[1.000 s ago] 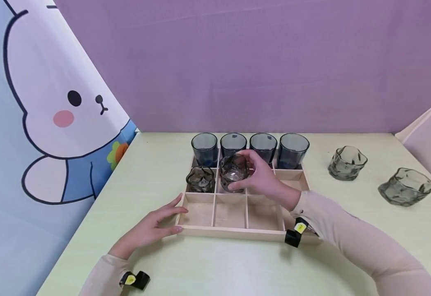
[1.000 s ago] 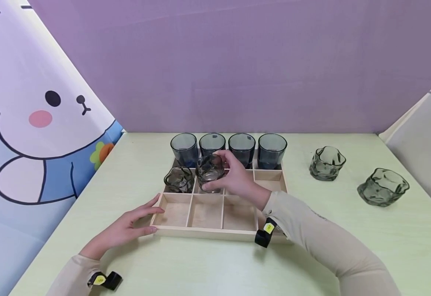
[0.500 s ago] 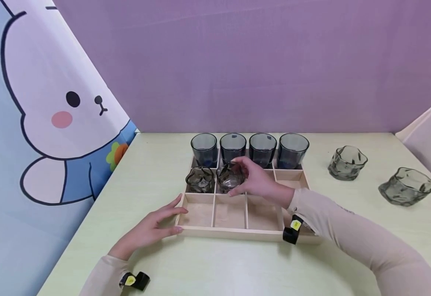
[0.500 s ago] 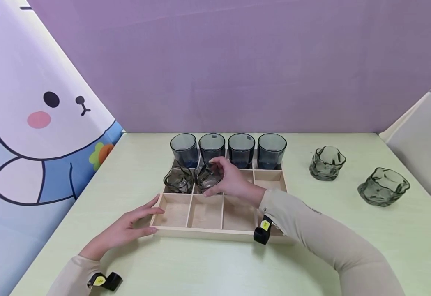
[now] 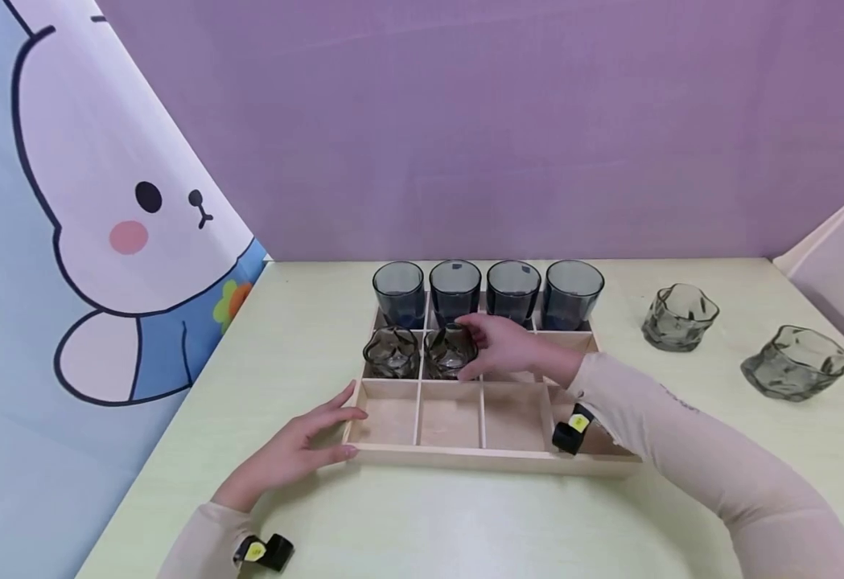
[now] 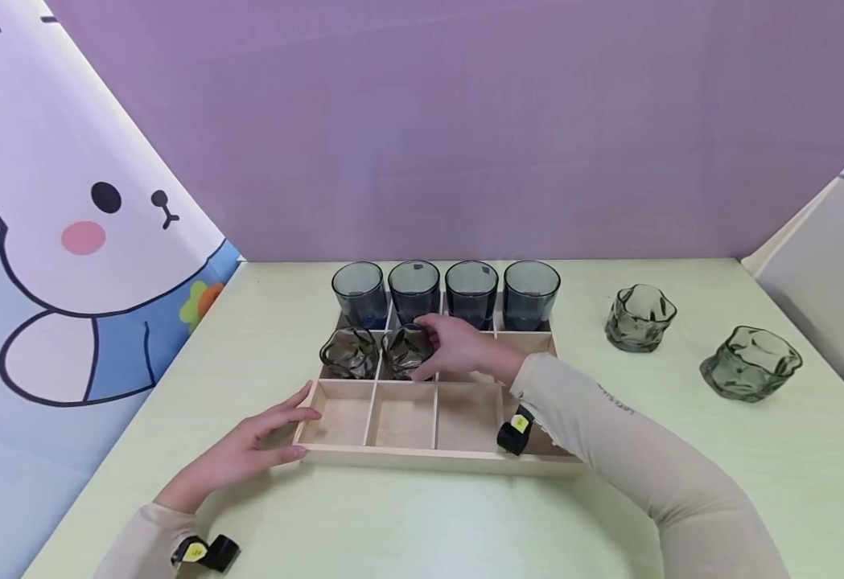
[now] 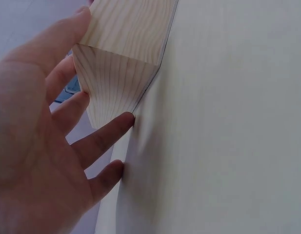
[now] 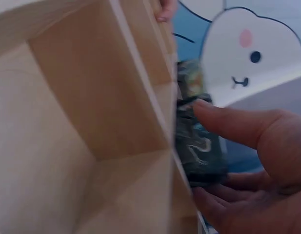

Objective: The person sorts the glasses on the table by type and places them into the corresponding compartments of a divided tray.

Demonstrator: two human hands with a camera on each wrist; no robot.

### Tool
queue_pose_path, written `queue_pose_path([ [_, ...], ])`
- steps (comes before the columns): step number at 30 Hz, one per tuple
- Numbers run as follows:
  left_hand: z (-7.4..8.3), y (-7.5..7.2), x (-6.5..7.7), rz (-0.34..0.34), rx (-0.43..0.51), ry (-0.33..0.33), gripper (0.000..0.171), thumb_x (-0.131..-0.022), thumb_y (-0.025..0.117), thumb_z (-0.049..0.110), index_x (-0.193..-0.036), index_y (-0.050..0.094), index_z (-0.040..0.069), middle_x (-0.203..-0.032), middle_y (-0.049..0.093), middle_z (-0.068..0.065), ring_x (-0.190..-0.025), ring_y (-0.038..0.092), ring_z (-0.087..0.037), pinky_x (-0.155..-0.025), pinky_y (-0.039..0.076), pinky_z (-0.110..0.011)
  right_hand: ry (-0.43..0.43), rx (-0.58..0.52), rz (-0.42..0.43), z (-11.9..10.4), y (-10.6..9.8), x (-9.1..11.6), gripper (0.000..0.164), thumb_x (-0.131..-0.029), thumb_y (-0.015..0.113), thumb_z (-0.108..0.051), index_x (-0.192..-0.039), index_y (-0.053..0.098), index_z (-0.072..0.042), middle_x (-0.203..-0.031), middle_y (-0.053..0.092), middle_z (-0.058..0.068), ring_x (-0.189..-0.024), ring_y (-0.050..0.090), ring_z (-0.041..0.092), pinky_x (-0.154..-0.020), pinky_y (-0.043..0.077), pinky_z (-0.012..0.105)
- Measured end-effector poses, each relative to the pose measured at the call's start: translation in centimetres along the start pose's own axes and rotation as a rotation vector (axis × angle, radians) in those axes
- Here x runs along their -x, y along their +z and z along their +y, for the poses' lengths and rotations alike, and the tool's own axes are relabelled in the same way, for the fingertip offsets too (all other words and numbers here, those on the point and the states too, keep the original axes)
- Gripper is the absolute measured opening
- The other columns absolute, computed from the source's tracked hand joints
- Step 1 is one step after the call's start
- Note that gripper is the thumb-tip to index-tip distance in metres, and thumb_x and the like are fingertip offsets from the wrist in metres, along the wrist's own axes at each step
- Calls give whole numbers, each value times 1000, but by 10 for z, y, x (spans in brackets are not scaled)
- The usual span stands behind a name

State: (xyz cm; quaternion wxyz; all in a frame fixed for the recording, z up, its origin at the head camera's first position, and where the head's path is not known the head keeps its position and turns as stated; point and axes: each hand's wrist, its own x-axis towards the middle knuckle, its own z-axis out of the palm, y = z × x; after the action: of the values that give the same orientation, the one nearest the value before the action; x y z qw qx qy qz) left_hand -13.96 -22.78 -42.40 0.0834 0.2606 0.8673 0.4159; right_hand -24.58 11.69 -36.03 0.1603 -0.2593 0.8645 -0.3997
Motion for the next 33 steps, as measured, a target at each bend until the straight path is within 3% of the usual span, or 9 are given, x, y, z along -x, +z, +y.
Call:
queue_pose_path([
  [5,-1,0,0,5,-11,21,44,-92,73,25,-133,62,16,-161,26,-13,-143,28,-42,-111,24,-64,-9,-104,-78,3,-11,5,88,-80,82,-11,-149,31,10,-145,42,33,-133,43,44,-110,38,48],
  [13,-3,1,1,9,-2,-9,45,-91,73,29,-134,62,19,-162,24,-9,-145,26,-39,-112,23,-62,-65,-205,-103,5,-20,24,85,-87,77,-9,-152,24,8,-146,39,36,-131,44,49,-109,37,54],
  [27,0,-1,1,8,4,4,45,-91,74,26,-134,62,17,-162,24,-10,-145,25,-39,-112,23,-62,-140,-288,-10,19,-39,72,77,-90,71,0,-150,23,9,-138,47,35,-125,50,48,-101,46,51],
  [33,1,0,1,10,-2,10,44,-91,74,25,-133,62,16,-161,25,-11,-144,26,-40,-111,23,-64,-139,-295,23,31,-45,86,77,-89,70,3,-150,23,7,-137,47,35,-123,51,48,-99,49,41],
])
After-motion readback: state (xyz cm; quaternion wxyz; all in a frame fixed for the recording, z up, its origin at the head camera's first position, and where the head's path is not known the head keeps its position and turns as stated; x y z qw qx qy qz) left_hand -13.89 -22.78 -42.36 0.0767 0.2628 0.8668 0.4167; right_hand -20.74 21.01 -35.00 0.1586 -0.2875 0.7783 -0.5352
